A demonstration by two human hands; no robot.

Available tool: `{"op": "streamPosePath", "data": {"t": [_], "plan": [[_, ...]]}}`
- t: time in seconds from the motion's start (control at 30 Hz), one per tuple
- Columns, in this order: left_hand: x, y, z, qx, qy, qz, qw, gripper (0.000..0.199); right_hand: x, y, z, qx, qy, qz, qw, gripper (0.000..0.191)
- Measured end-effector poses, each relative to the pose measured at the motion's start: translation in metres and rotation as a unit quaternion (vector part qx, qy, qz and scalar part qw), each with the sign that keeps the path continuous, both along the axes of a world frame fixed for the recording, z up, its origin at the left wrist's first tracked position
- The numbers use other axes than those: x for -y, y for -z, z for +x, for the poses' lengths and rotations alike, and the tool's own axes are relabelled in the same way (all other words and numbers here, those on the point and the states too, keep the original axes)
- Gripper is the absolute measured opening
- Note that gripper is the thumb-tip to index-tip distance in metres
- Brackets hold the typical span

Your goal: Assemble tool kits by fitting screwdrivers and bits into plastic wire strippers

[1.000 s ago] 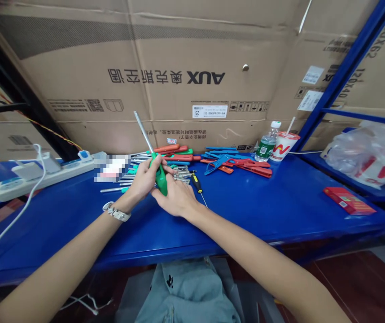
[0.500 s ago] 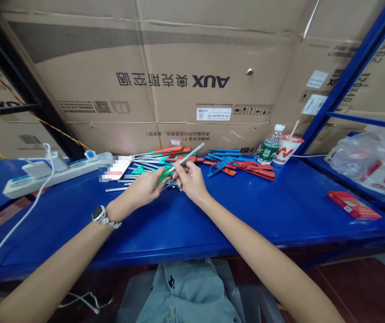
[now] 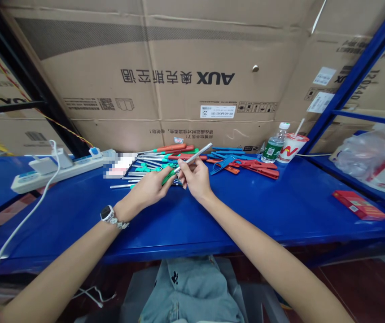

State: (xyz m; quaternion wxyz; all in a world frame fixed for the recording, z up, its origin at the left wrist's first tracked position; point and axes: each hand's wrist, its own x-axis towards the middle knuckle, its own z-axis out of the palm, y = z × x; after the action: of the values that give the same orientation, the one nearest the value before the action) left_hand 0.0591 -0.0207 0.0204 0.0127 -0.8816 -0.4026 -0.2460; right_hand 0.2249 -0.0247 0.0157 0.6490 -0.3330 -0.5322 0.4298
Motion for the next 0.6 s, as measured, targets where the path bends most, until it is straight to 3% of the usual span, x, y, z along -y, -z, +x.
{"op": "streamPosePath", "data": {"t": [0.47,0.6], "plan": [[0.005,-0.011,0.003,-0.023,-0.016,-0.026,0.999,0.021,0.001,-0.005,-0.004,-0.004,-0.040,-0.009,0.999,0.052],[0.003,-0.007,0.002,0.027,0.012,-0.032,0.999,0.015,0.001,-0.004,-0.003,0.018,-0.047,-0.022,0.998,0.052]]}}
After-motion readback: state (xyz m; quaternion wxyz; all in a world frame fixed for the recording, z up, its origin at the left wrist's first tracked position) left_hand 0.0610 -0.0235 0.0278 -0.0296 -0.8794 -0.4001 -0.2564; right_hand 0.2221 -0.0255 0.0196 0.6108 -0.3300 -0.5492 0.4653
